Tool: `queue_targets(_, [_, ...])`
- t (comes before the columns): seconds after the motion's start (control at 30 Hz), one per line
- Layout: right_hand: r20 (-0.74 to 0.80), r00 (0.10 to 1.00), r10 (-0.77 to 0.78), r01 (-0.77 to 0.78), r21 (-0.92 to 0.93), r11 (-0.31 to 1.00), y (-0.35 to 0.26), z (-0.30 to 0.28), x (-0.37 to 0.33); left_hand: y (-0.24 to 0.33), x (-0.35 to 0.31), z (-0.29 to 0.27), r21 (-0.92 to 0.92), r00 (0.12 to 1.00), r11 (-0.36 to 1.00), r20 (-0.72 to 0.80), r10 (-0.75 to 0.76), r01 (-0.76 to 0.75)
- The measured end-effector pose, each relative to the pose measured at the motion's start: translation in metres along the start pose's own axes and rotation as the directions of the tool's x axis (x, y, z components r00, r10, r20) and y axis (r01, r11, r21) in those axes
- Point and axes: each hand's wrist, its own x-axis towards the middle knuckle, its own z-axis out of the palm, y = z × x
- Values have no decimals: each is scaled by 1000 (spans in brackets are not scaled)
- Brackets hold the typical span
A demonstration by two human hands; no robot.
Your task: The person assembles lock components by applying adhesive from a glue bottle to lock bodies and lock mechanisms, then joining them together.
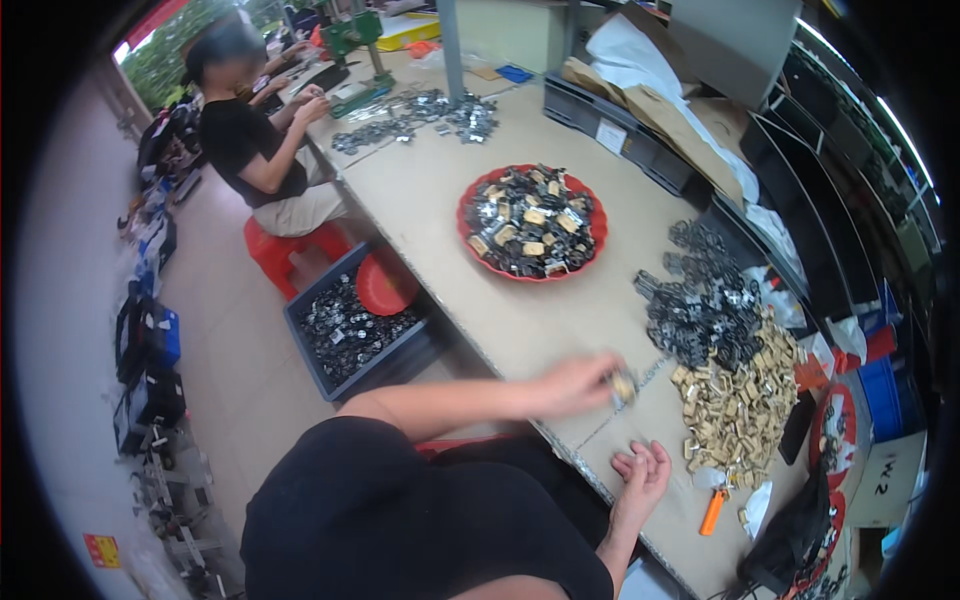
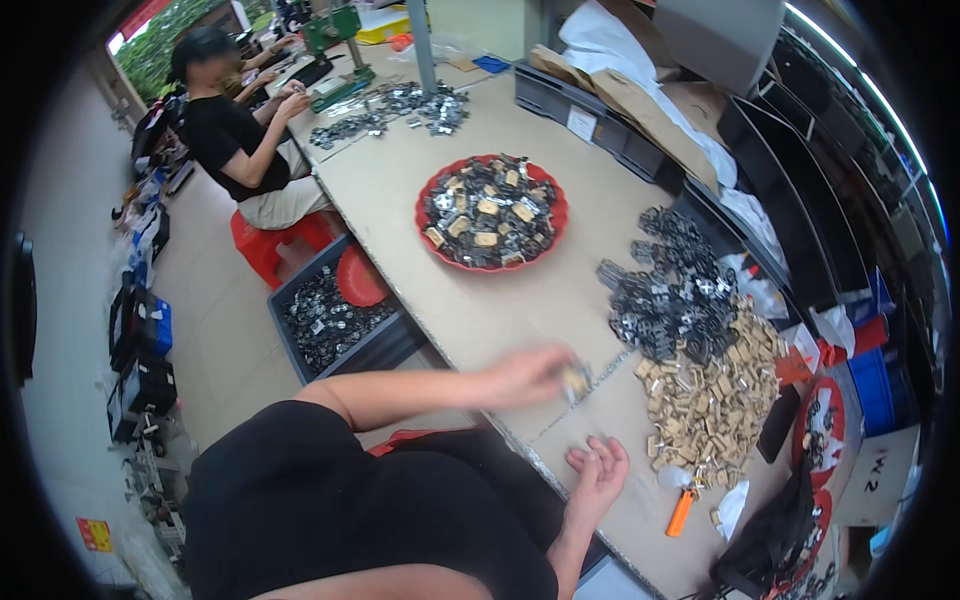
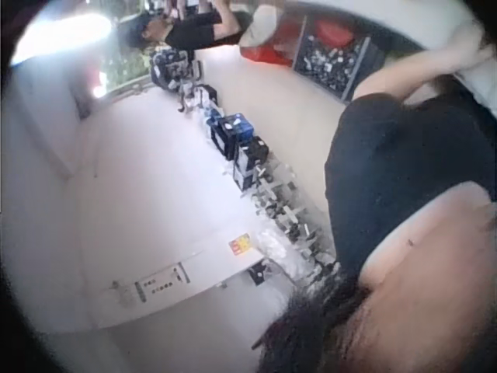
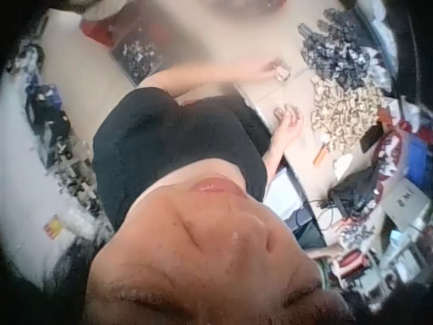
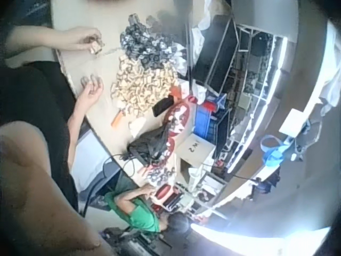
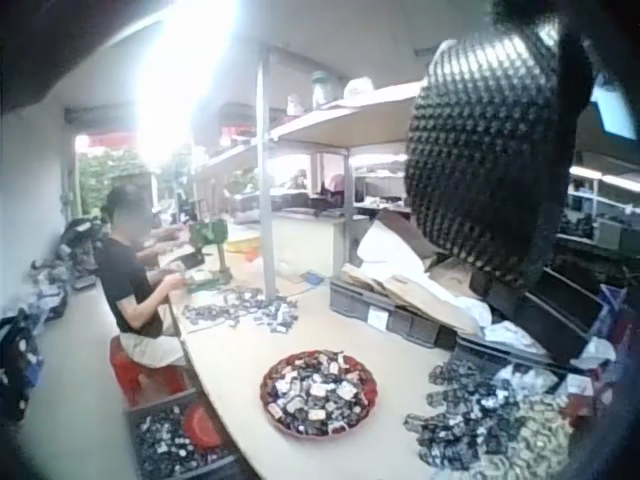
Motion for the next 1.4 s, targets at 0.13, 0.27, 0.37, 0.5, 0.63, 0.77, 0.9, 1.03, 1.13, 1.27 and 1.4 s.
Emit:
queue_targets(0.13, [-35, 999, 18, -18, 3, 1000, 3, -4, -1, -29, 30, -80, 679, 748, 731, -454, 485, -62])
queue_targets(0.27, [47, 999, 8, -9, 10, 1000, 7, 1, 0, -48, 53, -154, 821, 722, 566, -433, 540, 69])
queue_targets(0.37, [23, 1000, 11, -12, 54, 998, 7, 3, 1, -60, 67, -179, 650, 778, 716, -578, 248, 254])
queue_targets(0.5, [43, 999, 18, -21, 82, 996, 7, 3, 2, -84, 89, -202, 501, 834, 782, -550, -42, 371])
queue_targets(0.63, [55, 998, 18, -23, 85, 996, 5, 1, 3, -37, 91, -163, 763, 694, 526, -607, 386, 375])
queue_targets(0.77, [67, 998, 13, -18, 77, 997, 3, -1, 1, -14, 86, -66, 518, 909, 839, -250, 333, -165])
queue_targets(0.9, [34, 999, 6, -12, 167, 986, 0, -9, -2, 3, 81, 37, 368, 893, 815, 132, 431, -448])
queue_targets(1.03, [-161, 985, -60, 79, 111, 991, -11, -25, -14, 14, 94, 67, 284, 915, 870, 146, 375, -402])
queue_targets(1.13, [-403, 904, -146, 127, -72, 989, -16, -42, -16, 13, 101, 78, 343, 915, 849, 167, 367, -402])
queue_targets(1.27, [-514, 769, -382, 155, -429, 890, -15, -68, -5, 13, 102, 83, 387, 912, 826, 191, 362, -409])
queue_targets(1.4, [-369, 732, -572, 156, -727, 669, -15, -79, 11, 8, 99, 84, 378, 894, 810, 206, 398, -448])
